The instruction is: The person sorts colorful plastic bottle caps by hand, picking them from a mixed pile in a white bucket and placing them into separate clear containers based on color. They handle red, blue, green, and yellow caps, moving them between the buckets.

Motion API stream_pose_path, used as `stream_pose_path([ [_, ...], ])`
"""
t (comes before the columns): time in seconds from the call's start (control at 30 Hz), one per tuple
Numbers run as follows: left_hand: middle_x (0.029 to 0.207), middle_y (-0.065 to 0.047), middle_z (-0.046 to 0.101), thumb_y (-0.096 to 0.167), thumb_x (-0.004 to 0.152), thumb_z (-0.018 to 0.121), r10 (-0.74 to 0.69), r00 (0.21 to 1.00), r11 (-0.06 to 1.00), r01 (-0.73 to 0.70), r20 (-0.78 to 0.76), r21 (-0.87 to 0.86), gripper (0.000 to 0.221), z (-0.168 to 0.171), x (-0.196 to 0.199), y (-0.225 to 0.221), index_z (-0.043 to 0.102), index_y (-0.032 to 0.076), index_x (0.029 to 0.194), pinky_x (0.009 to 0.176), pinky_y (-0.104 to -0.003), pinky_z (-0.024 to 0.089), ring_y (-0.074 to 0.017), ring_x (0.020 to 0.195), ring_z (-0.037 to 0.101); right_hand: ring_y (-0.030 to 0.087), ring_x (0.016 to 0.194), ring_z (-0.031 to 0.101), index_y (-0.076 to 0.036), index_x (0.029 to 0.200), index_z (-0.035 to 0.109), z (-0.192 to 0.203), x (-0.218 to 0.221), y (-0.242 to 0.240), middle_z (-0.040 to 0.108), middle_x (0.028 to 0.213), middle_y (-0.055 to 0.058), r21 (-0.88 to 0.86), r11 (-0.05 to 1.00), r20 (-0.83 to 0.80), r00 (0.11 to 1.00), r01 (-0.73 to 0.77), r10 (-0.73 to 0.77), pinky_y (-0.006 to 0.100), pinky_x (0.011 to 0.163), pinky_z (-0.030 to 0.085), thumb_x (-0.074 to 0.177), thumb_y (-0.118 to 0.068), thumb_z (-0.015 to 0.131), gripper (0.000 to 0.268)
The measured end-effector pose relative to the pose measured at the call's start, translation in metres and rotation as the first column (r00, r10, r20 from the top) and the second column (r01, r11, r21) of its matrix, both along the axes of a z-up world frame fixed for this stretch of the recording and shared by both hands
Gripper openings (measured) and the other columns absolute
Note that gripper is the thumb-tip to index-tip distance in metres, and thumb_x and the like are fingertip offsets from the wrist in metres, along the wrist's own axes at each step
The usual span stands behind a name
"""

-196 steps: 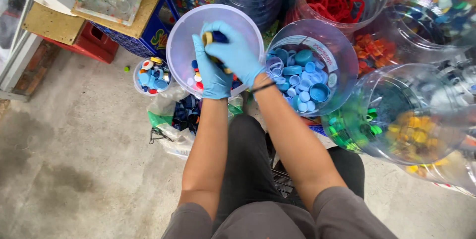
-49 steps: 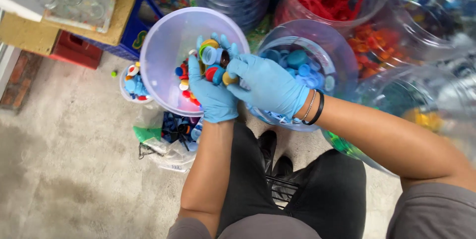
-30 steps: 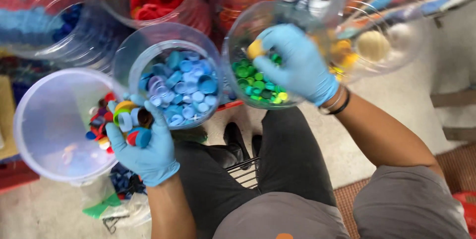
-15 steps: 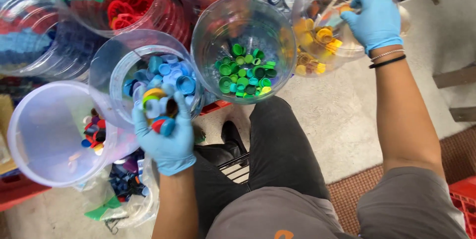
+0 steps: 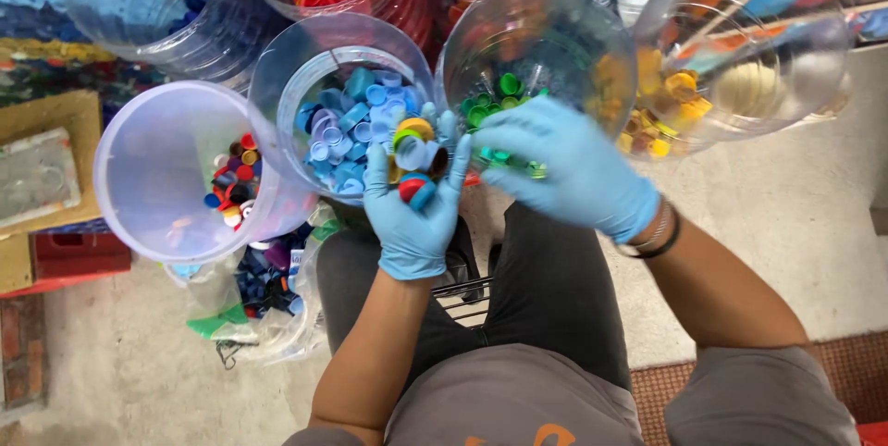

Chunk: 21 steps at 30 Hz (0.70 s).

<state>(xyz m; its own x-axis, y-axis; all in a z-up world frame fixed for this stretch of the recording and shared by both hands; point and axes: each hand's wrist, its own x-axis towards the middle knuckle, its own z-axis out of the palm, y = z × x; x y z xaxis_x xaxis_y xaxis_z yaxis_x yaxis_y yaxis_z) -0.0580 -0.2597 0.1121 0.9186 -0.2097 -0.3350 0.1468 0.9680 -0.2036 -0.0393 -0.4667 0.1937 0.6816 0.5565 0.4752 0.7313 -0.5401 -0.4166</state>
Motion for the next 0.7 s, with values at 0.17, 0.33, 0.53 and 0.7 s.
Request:
stream_pose_path([
  [0.17,0.127,-0.017,0.068,0.028,0.103,0.06,0.061,0.993,0.985,-0.076,0.099,0.156,0.039,-0.012,-0.005,0.003,0.063,0.005,0.135,0.11,-0.039,0.051,-0.0282,0.119,0.065,0.031,0.081,0.055,-0.015,0.14,0.059,0.008,0.012,0.058,0.064,0.116,0.012,-0.282,0.942,0.078,0.975,-0.181,0.21,0.045,0.069,0.05,0.097,-0.028,0.071,0.046],
  [0.33,0.103,-0.017,0.075,0.037,0.092,0.076,0.053,0.982,0.998,-0.048,-0.182,0.036,0.042,0.011,-0.003,0.019,0.069,-0.001,0.11,0.093,-0.055,0.06,-0.0351,0.092,0.074,0.037,0.089,0.061,-0.012,0.123,0.067,-0.025,0.016,0.086,0.063,0.103,0.014,-0.236,0.954,0.054,0.978,-0.185,0.203,0.045,0.068,0.051,0.095,-0.022,0.071,0.031],
  [0.53,0.109,-0.021,0.074,0.044,0.09,0.076,0.013,0.99,1.0,-0.016,-0.142,-0.014,0.049,-0.001,-0.001,0.036,0.067,0.002,0.114,0.084,-0.049,0.063,-0.035,0.091,0.074,0.029,0.088,0.059,-0.016,0.104,0.063,-0.043,0.023,0.092,0.057,0.094,0.004,-0.333,0.919,-0.091,0.978,-0.21,0.19,0.043,0.071,0.054,0.086,-0.022,0.076,0.023],
  [0.7,0.1,-0.025,0.073,0.04,0.09,0.078,0.047,0.978,0.997,-0.059,-0.201,-0.052,0.044,0.025,-0.015,0.042,0.065,0.002,0.107,0.082,-0.05,0.061,-0.0399,0.085,0.072,0.029,0.086,0.06,-0.016,0.097,0.061,-0.037,0.024,0.103,0.056,0.088,0.002,-0.267,0.932,-0.215,0.957,-0.247,0.192,0.042,0.068,0.054,0.086,-0.014,0.076,0.018],
])
